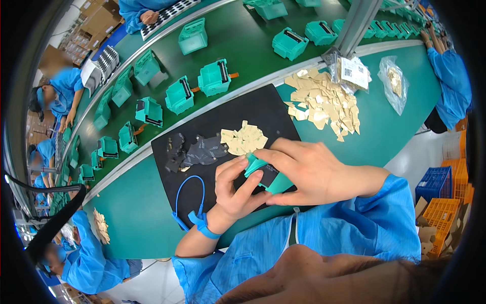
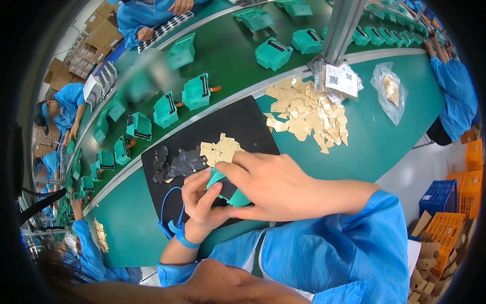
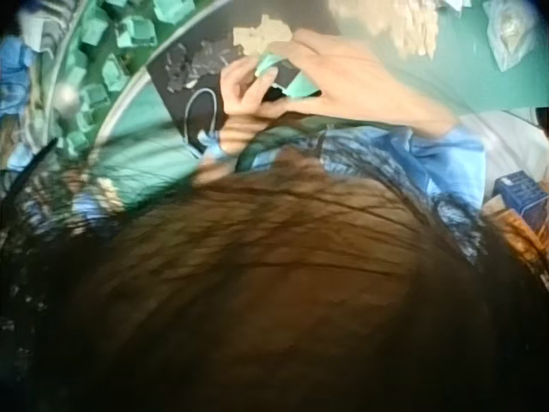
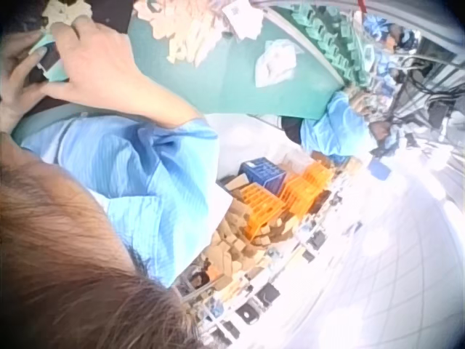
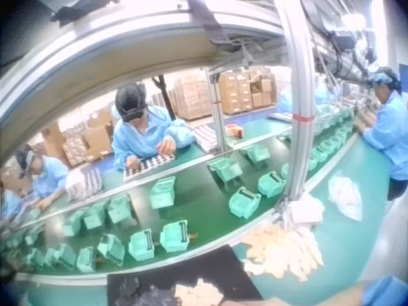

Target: The recorder is assembling electronic components by placing stickers on green plastic housings on an assembly line.

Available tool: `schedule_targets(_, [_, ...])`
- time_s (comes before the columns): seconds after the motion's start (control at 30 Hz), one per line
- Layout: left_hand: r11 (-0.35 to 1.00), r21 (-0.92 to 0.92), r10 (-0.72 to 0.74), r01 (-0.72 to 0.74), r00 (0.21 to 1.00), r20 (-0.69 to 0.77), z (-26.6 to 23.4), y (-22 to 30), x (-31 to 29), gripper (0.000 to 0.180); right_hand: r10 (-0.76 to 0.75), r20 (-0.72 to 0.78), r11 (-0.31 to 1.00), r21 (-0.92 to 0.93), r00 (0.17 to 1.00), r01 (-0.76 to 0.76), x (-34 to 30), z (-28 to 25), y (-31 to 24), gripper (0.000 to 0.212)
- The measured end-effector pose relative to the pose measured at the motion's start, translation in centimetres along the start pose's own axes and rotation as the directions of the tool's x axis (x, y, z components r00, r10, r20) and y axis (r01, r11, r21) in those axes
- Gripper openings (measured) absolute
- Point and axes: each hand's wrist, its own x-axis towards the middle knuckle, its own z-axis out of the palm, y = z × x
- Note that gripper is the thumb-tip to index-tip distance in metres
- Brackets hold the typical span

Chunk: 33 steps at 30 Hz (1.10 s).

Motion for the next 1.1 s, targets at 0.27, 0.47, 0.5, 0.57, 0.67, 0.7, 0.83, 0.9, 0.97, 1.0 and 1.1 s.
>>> schedule_targets(0.27, [0.975,0.196,-0.113,0.105,0.993,0.031,-0.9,-0.6,0.4,0.092,0.314,-0.343,0.928,-0.087,0.885,-0.363,11.0,-1.5,9.2,0.059])
schedule_targets(0.47, [0.967,0.203,-0.181,0.155,0.976,0.119,-0.6,-1.0,0.7,0.033,0.403,-0.446,0.838,-0.173,0.799,-0.518,14.8,-0.1,16.0,0.059])
schedule_targets(0.5, [0.963,0.209,-0.196,0.17,0.974,0.11,-0.5,-1.1,0.3,0.033,0.399,-0.431,0.842,-0.178,0.809,-0.51,14.2,0.3,15.1,0.059])
schedule_targets(0.57, [0.945,0.311,-0.182,0.105,0.955,0.233,-0.3,-1.2,-0.3,0.027,-0.04,-0.561,0.932,-0.32,0.827,-0.172,12.3,1.4,13.0,0.046])
schedule_targets(0.67, [0.924,0.376,-0.18,0.066,0.944,0.276,0.1,-1.4,-0.4,0.022,-0.04,-0.099,0.973,-0.231,0.994,0.016,8.1,3.2,9.4,0.029])
schedule_targets(0.7, [0.918,0.395,-0.173,0.04,0.936,0.307,0.2,-1.5,-0.3,0.022,-0.024,0.083,0.984,-0.177,0.996,0.038,6.8,3.9,9.2,0.027])
schedule_targets(0.83, [0.908,0.419,-0.161,0.01,0.932,0.326,0.3,-1.5,-0.4,0.023,-0.001,0.103,0.981,-0.193,0.995,0.021,4.7,5.4,8.6,0.025])
schedule_targets(0.9, [0.903,0.43,-0.152,-0.001,0.935,0.322,0.4,-1.5,-0.6,0.024,0.043,0.067,0.973,-0.231,0.997,-0.026,4.5,5.2,8.2,0.023])
schedule_targets(0.97, [0.903,0.43,-0.148,-0.005,0.936,0.32,0.5,-1.6,-0.7,0.024,0.054,0.071,0.969,-0.244,0.996,-0.035,4.4,5.3,8.5,0.022])
schedule_targets(1.0, [0.902,0.431,-0.147,-0.005,0.937,0.318,0.6,-1.6,-0.8,0.024,0.066,0.078,0.966,-0.256,0.995,-0.044,4.3,5.3,8.6,0.021])
schedule_targets(1.1, [0.907,0.422,-0.146,-0.001,0.937,0.317,0.5,-1.7,-0.8,0.024,0.118,0.128,0.975,-0.205,0.985,-0.091,4.5,4.8,8.4,0.021])
